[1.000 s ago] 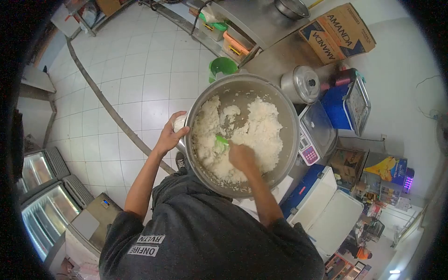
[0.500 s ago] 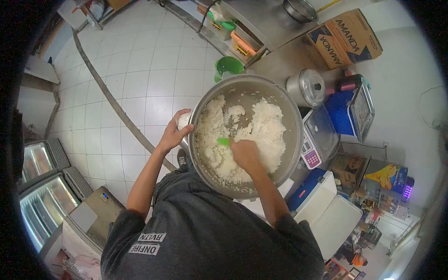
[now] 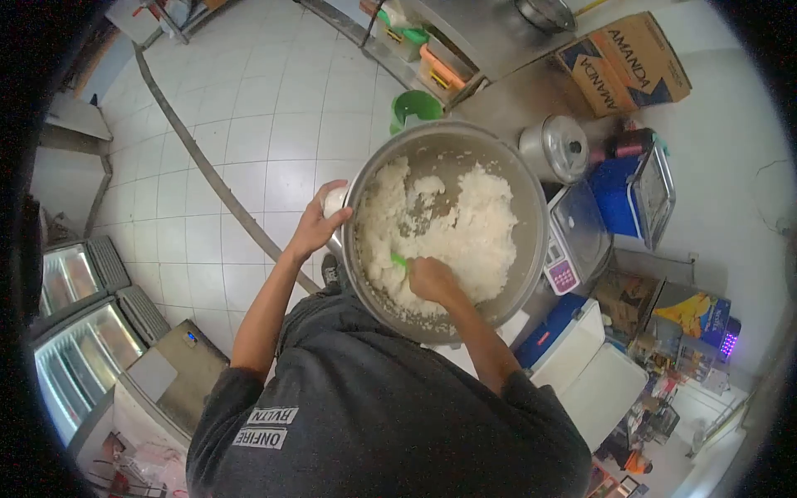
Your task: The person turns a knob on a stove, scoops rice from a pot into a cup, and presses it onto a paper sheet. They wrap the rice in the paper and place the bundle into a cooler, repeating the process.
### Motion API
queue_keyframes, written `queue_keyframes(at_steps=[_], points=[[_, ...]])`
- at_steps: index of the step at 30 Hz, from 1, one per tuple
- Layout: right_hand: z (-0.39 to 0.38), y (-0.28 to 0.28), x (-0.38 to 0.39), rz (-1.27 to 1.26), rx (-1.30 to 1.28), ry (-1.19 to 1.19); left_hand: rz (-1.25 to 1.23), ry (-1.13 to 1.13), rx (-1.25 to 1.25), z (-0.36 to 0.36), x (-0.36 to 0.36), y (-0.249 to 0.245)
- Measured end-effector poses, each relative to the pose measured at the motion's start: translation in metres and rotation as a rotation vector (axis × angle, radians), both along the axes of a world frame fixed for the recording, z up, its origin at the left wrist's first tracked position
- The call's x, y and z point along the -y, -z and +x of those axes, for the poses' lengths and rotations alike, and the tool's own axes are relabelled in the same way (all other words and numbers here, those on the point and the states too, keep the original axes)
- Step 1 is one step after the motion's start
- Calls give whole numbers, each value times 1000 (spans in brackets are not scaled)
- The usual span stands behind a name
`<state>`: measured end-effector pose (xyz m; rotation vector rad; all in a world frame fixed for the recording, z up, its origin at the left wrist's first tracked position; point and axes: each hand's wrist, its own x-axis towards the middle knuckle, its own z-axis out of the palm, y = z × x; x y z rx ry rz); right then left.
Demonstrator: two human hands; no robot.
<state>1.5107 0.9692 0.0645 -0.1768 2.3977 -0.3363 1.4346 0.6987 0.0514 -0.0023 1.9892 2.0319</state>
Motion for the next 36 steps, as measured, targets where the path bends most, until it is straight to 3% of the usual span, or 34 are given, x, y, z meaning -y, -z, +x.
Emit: queue_keyframes(at_steps=[5,7,11,14,17,19,20,22,23,24,25,26,28,29,31,32,34,36], points=[[16,17,-20,-185,12,-43,58,27,14,-4,-1,2],[-2,24,-28,-299,171,-83,11,49,54,-8,2,-11],[-17,31,-42,-376,241,-95,-4,43,30,-6,1,-6],[-29,27,-49,-480,462,-262,37,20,-13,-6,-2,-5],[-32,12,-50,-432,554,-179,-63,4,-16,-2,2,-14],[-39,1,-61,-398,789,47,-189,-85,-112,0,7,-35],[-34,3,-72,-397,781,56,-183,-77,-118,2,7,-50],[-19,7,-94,-596,701,319,10,-206,-127,11,1,-84],[-19,-9,-101,-590,689,320,79,-206,-30,18,-12,-100],[-21,-39,-101,-600,643,509,105,-178,30,27,-22,-105],[-23,-61,-100,-614,588,696,214,-150,79,34,-37,-81],[-22,-73,-97,-622,567,693,288,-155,151,41,-57,-63],[-12,-86,-87,-680,268,972,548,-152,445,51,-97,-74],[-4,-78,-79,-688,249,975,634,-97,557,51,-113,-68],[11,-48,-43,-311,-694,376,718,-58,621,42,-149,-43],[13,-52,-14,-318,-708,384,801,-30,697,35,-157,-37],[20,-75,39,159,-596,576,724,-7,730,23,-156,-38],[26,-73,44,159,-546,545,659,6,754,6,-157,-38]])
